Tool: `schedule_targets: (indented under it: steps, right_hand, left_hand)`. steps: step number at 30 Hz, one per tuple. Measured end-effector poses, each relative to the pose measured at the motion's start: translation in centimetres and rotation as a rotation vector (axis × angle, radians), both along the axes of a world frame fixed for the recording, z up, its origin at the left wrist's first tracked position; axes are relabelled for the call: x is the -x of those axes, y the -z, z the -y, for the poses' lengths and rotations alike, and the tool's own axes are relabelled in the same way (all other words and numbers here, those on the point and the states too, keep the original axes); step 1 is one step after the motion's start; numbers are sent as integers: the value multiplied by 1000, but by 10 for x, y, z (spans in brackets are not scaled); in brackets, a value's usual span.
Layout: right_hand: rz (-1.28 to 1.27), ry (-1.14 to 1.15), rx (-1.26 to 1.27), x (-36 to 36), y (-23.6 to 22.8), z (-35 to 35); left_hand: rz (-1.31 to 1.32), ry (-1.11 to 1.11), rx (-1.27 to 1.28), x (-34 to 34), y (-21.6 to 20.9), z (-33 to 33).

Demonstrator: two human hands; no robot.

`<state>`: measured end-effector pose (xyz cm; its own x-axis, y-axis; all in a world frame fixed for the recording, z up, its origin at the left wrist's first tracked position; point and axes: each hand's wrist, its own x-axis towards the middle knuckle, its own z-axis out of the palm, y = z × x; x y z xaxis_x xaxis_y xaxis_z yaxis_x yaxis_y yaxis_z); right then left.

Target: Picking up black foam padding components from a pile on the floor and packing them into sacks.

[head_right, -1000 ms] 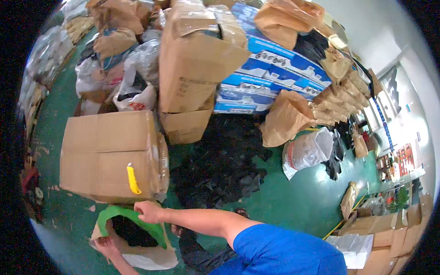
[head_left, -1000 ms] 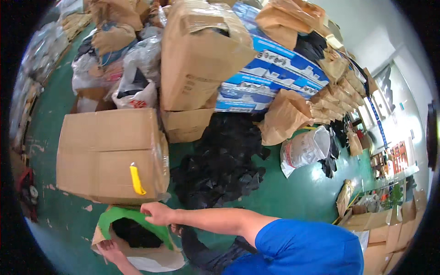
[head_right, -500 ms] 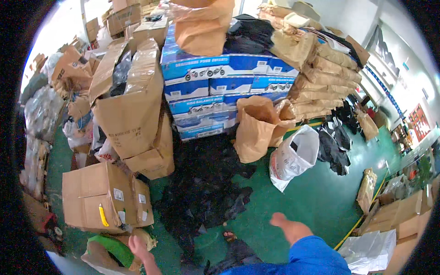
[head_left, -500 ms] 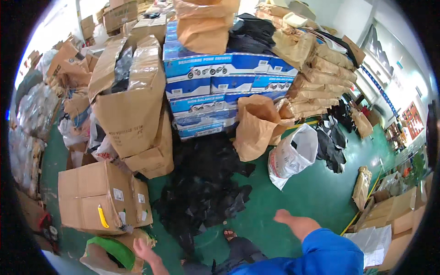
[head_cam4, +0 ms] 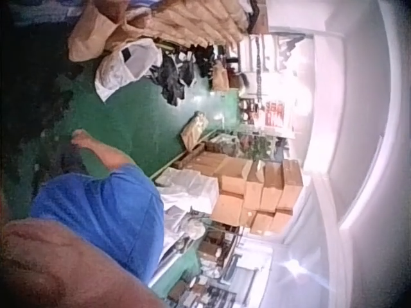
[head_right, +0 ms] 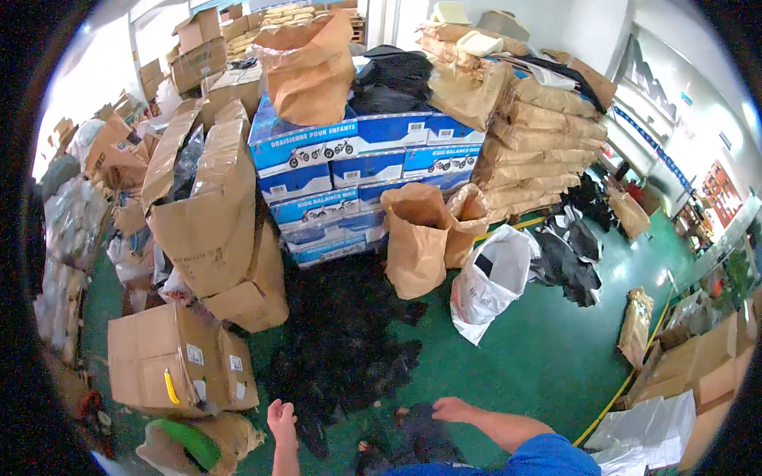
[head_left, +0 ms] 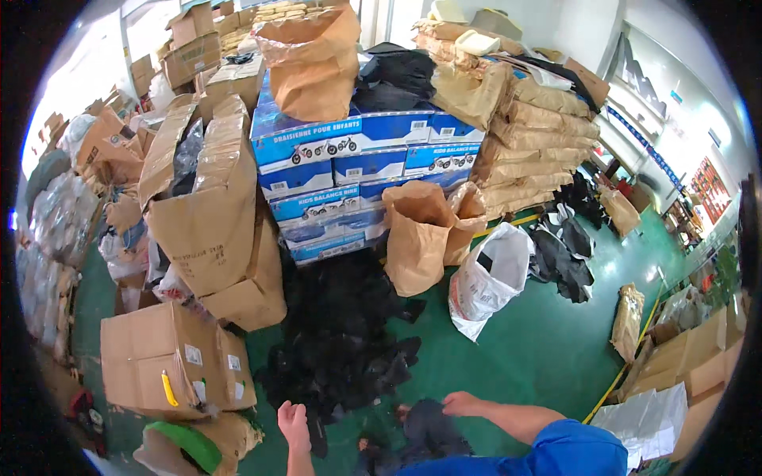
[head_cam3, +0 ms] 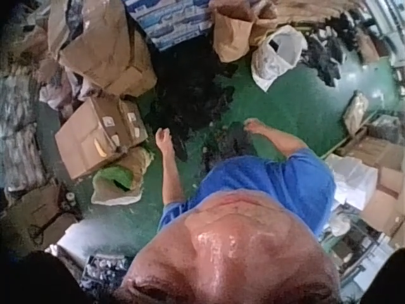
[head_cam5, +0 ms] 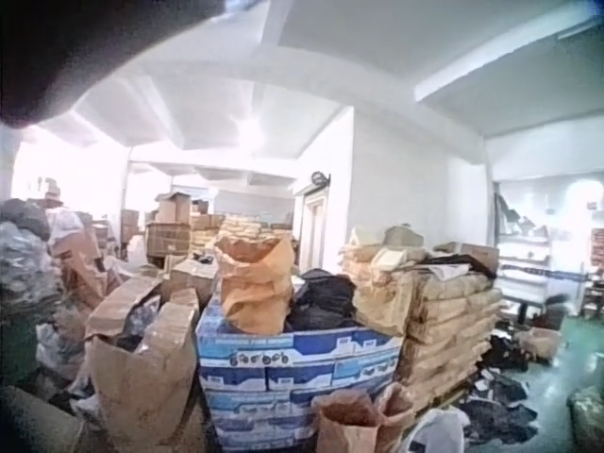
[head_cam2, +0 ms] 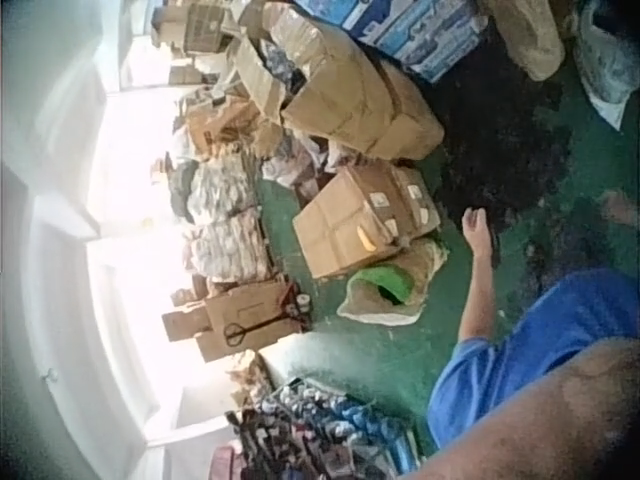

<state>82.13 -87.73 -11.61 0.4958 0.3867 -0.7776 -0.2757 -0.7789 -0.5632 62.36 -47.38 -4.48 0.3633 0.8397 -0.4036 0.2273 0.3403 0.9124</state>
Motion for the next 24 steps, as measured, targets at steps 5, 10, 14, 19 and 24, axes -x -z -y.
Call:
schedule_targets:
  steps: [5, 10, 14, 19, 24]
  right_hand:
    - [143, -262, -83, -55, 10, -8]
    - [31, -353, 30, -175, 11, 9]
    - [-236, -51, 281, -260, 25, 60]
    - [-222, -175, 519, -310, 24, 76]
    - [-37, -323, 442, -329, 59, 58]
  left_hand:
    - [-150, -195, 194, 35, 21, 34]
    - [-253, -137, 233, 6, 53, 94]
    - [-316, -132, 340, -63, 66, 192]
    - [-260, -136, 351, -86, 88, 245]
    - [-290, -255, 478, -79, 117, 245]
